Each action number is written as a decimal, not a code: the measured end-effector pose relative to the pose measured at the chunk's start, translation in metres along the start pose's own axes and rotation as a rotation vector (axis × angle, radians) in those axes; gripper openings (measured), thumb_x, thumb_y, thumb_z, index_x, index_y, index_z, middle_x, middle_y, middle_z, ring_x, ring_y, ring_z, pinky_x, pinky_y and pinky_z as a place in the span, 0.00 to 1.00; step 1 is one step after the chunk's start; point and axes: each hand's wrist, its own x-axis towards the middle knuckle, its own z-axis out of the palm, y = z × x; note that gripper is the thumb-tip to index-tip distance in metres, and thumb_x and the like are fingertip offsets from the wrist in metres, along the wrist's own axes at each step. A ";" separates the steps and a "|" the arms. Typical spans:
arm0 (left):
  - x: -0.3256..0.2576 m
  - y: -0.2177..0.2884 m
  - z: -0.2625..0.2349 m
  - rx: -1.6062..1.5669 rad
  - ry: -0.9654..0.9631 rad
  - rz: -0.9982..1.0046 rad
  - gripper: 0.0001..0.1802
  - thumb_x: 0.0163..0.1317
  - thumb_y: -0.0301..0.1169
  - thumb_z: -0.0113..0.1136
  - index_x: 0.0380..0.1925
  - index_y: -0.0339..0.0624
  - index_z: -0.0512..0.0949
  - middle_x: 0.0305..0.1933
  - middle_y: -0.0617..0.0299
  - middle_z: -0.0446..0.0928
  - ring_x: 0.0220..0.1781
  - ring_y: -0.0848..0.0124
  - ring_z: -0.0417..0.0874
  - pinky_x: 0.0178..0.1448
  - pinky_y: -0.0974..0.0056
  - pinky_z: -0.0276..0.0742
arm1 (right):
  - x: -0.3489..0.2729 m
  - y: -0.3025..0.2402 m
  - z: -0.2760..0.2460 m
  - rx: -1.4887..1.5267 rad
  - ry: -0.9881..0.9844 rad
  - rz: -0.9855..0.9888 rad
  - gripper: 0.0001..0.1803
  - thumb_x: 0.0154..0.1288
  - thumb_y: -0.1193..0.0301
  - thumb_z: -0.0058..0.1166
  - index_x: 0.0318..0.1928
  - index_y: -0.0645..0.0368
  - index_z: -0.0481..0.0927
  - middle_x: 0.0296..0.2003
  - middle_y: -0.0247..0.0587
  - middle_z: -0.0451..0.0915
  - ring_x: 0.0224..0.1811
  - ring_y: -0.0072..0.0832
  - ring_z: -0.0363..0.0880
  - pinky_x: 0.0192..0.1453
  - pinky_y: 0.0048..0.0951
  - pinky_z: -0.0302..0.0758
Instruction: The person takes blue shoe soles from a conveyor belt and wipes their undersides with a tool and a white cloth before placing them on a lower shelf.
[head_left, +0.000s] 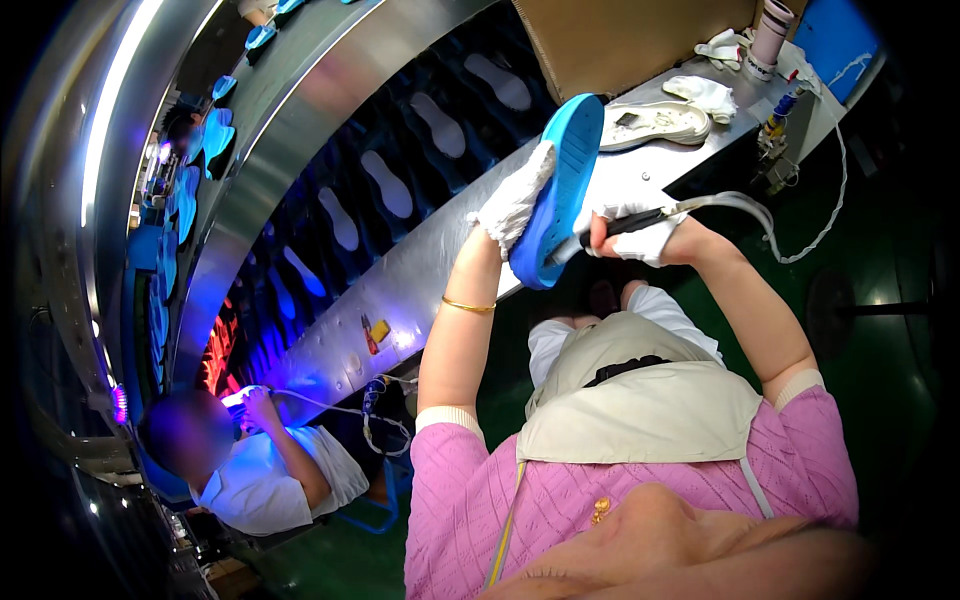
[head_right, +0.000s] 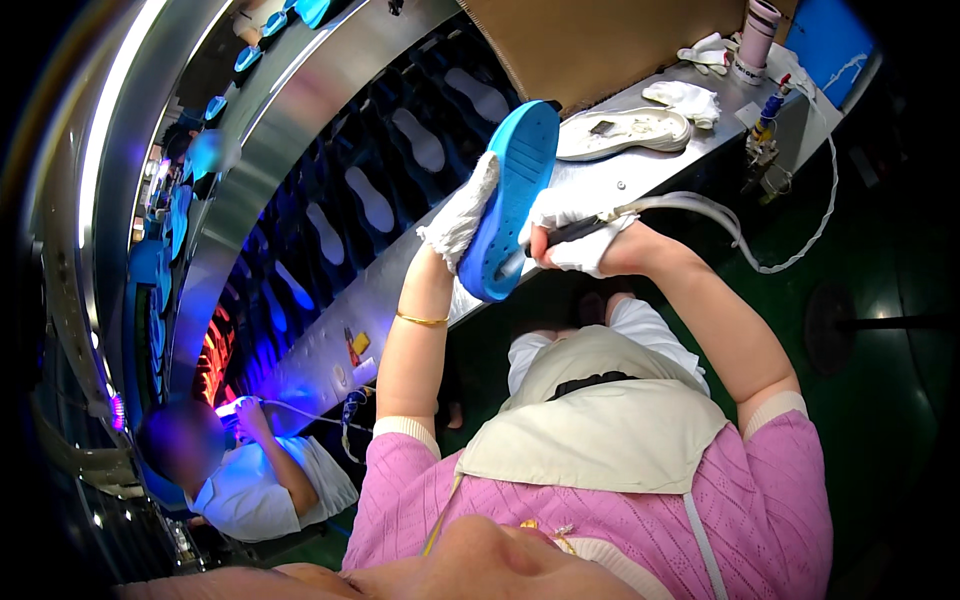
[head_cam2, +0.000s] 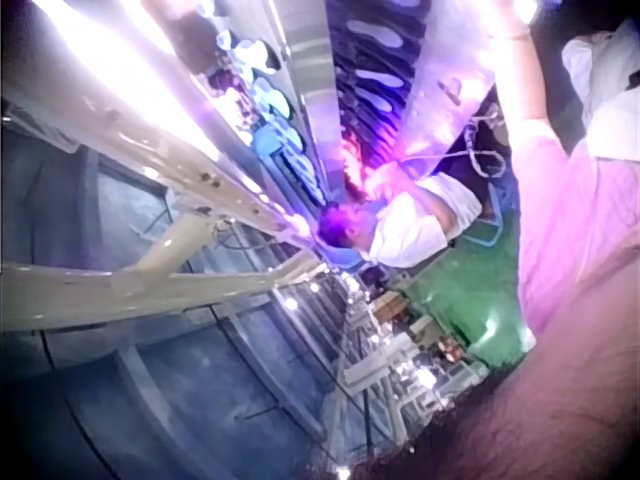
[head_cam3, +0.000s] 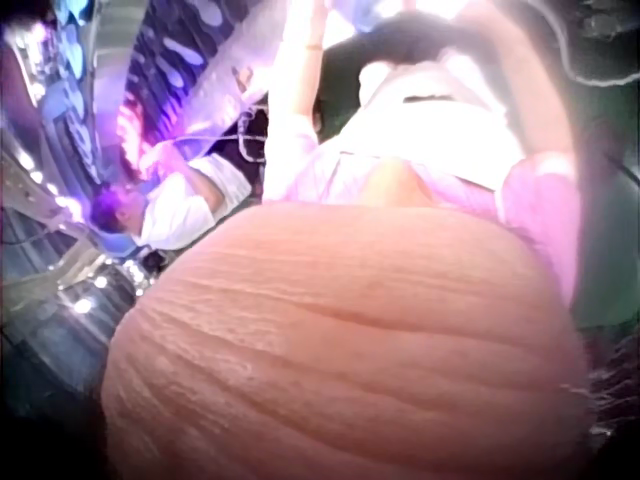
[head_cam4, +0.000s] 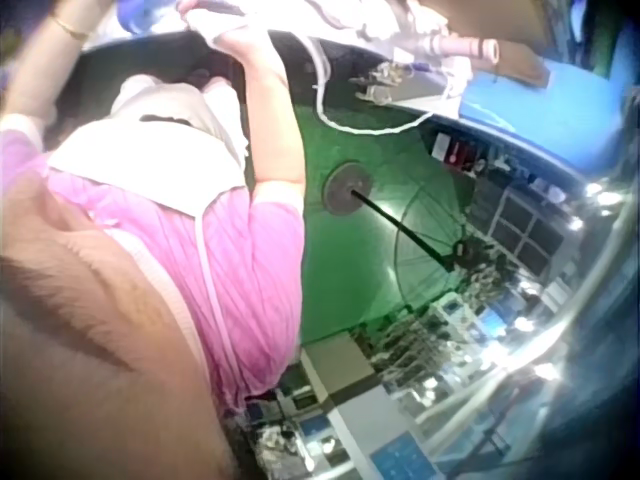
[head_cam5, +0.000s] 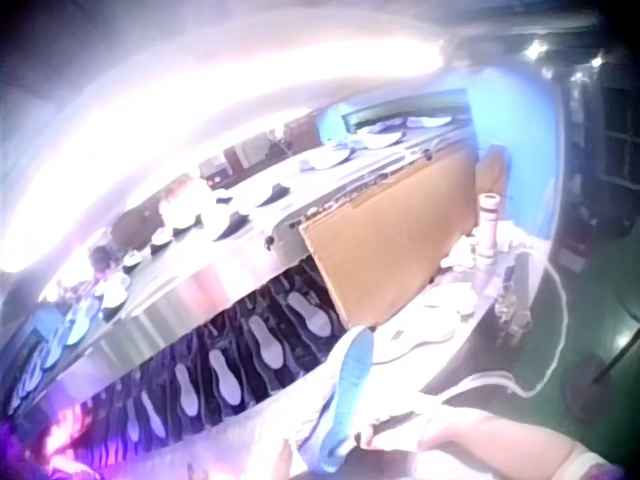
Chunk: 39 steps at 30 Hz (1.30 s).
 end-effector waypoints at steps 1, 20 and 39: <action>-0.003 0.006 0.003 -0.017 -0.013 -0.040 0.31 0.63 0.53 0.54 0.57 0.41 0.70 0.47 0.61 0.76 0.43 0.74 0.77 0.48 0.68 0.76 | -0.001 0.001 -0.001 -0.070 0.043 -0.024 0.07 0.51 0.82 0.55 0.29 0.57 0.77 0.29 0.31 0.77 0.33 0.20 0.74 0.39 0.22 0.72; -0.038 0.028 -0.016 -0.504 0.032 0.425 0.40 0.61 0.64 0.43 0.59 0.40 0.64 0.54 0.52 0.73 0.53 0.60 0.75 0.60 0.54 0.71 | -0.011 -0.028 -0.032 -0.050 0.147 -0.042 0.07 0.55 0.77 0.61 0.31 0.58 0.74 0.30 0.31 0.76 0.37 0.18 0.74 0.45 0.22 0.70; -0.034 -0.090 0.046 -0.970 -0.243 0.268 0.31 0.67 0.53 0.43 0.58 0.41 0.65 0.56 0.57 0.70 0.56 0.65 0.72 0.63 0.60 0.69 | -0.010 -0.002 0.026 -0.435 0.402 -0.437 0.08 0.50 0.81 0.57 0.32 0.57 0.75 0.24 0.37 0.74 0.26 0.24 0.75 0.31 0.23 0.73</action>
